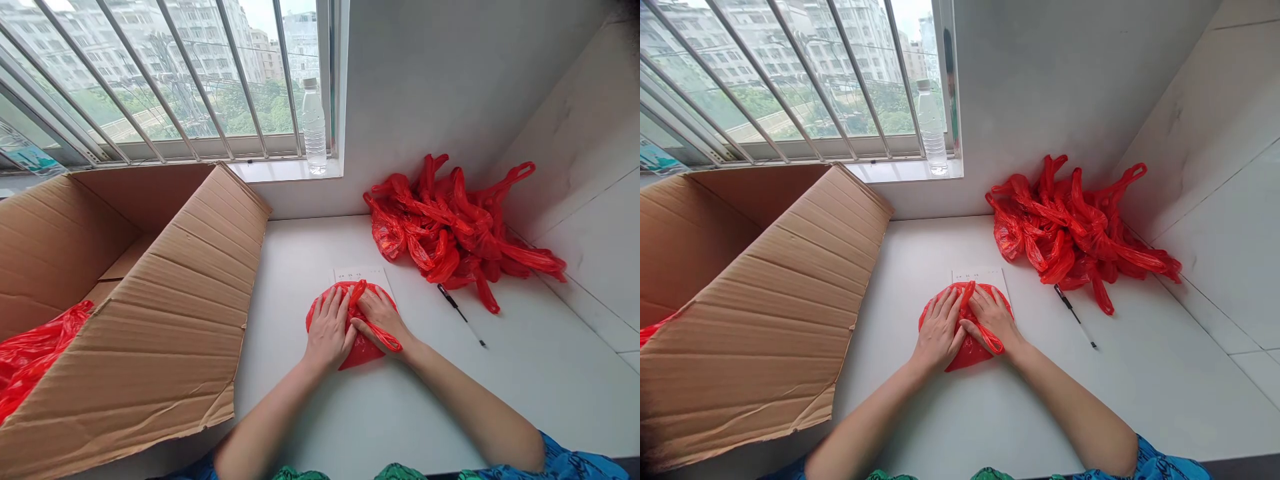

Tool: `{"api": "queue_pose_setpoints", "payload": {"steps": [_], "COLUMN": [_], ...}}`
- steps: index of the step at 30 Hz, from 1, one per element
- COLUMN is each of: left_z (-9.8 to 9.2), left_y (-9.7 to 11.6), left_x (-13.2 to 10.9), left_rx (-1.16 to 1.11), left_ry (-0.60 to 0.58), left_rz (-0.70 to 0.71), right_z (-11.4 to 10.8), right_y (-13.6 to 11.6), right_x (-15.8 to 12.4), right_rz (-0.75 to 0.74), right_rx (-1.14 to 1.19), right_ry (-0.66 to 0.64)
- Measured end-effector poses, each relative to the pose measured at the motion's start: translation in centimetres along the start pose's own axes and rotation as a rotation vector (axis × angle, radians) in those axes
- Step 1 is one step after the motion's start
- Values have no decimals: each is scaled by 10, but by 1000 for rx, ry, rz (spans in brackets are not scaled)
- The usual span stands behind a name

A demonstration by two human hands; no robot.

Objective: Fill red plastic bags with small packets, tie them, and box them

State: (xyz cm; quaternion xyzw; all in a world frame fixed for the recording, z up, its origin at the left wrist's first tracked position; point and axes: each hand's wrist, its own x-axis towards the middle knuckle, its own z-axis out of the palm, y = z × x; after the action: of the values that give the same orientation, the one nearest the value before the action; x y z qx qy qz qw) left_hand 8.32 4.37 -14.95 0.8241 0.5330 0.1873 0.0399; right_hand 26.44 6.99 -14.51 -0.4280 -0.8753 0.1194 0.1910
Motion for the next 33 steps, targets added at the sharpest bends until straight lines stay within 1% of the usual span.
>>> {"api": "queue_pose_setpoints", "payload": {"steps": [7,11,13,16,18,20,22,25,27,29,31,33], "left_z": [-1,-2,-6,-15,-23,-28,-29,-25,-22,-22,-25,-30], "left_y": [3,0,-3,-6,-6,-5,-7,-19,-28,-33,-33,-27], "left_x": [1,1,1,1,1,2,3,6,7,7,7,5], "left_rx": [-16,-94,-193,-418,-546,-628,-684,-736,-745,-747,-730,-674], "left_ry": [-13,7,16,41,82,150,237,325,314,279,273,318], "left_rz": [-19,-24,-20,-32,-48,-68,-119,-269,-352,-394,-405,-369], "right_z": [-2,0,3,7,7,4,-1,-9,-12,-14,-15,-15], "right_y": [-3,-3,-1,1,1,2,6,16,22,24,23,19], "right_x": [-1,-1,-2,-3,-2,-2,-2,-3,-3,-3,-3,-3], "right_rz": [-1,14,9,-8,-26,-66,-105,-93,-55,-24,-12,-33], "right_rx": [-10,-11,-26,-59,-81,-102,-121,-144,-139,-122,-120,-136], "right_ry": [8,11,17,43,74,105,118,114,88,43,28,46]}}
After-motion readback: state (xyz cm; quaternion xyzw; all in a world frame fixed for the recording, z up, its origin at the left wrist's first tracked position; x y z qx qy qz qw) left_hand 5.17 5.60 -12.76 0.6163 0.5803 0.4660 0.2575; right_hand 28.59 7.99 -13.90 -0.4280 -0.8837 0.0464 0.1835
